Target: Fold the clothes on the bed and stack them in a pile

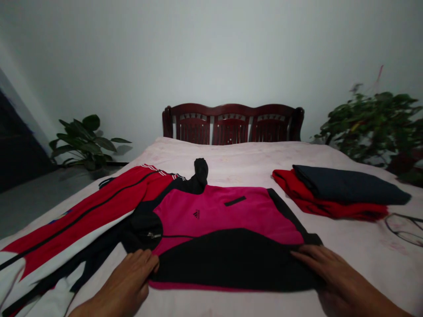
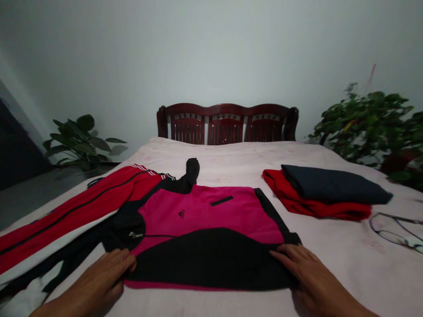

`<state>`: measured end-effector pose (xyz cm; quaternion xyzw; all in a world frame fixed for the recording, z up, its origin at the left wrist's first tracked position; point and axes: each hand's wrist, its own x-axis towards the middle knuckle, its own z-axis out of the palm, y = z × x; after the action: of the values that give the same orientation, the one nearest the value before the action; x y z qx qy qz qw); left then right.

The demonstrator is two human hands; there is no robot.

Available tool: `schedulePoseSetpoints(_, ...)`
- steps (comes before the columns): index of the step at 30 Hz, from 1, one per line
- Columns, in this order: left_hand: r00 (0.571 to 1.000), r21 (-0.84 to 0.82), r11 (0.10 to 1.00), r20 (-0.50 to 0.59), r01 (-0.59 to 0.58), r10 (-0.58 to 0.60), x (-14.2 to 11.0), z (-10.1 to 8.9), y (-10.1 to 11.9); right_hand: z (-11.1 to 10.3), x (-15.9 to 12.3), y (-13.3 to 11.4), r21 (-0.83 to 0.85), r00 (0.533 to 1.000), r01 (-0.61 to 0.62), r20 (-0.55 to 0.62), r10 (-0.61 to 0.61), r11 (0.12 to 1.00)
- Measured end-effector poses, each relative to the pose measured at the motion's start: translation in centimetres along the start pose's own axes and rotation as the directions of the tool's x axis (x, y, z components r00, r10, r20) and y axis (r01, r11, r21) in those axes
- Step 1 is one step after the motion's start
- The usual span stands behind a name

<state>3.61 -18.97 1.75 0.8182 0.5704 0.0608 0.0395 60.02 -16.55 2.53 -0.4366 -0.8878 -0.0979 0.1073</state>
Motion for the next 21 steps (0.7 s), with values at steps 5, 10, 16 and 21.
schedulePoseSetpoints(5,0.992,-0.171,0.981,-0.107,-0.088,0.070,4.3,-2.2,6.3,-2.7,4.6,-5.6,0.104,0.993,-0.102,-0.051,0.108,0.989)
schedulePoseSetpoints(10,0.946,-0.082,0.957,-0.192,-0.280,0.260,9.5,2.3,13.0,1.0,10.5,-12.6,0.299,0.997,0.004,0.067,-0.025,0.954)
schedulePoseSetpoints(16,0.965,-0.003,0.975,-0.142,-0.222,0.220,10.0,7.8,11.4,5.2,7.3,-6.9,0.119,0.988,-0.153,0.018,0.152,0.981)
schedulePoseSetpoints(21,0.971,-0.036,0.975,-0.104,-0.219,0.214,9.6,7.3,10.4,2.3,3.6,-2.1,0.081,0.924,-0.332,-0.173,0.341,0.940)
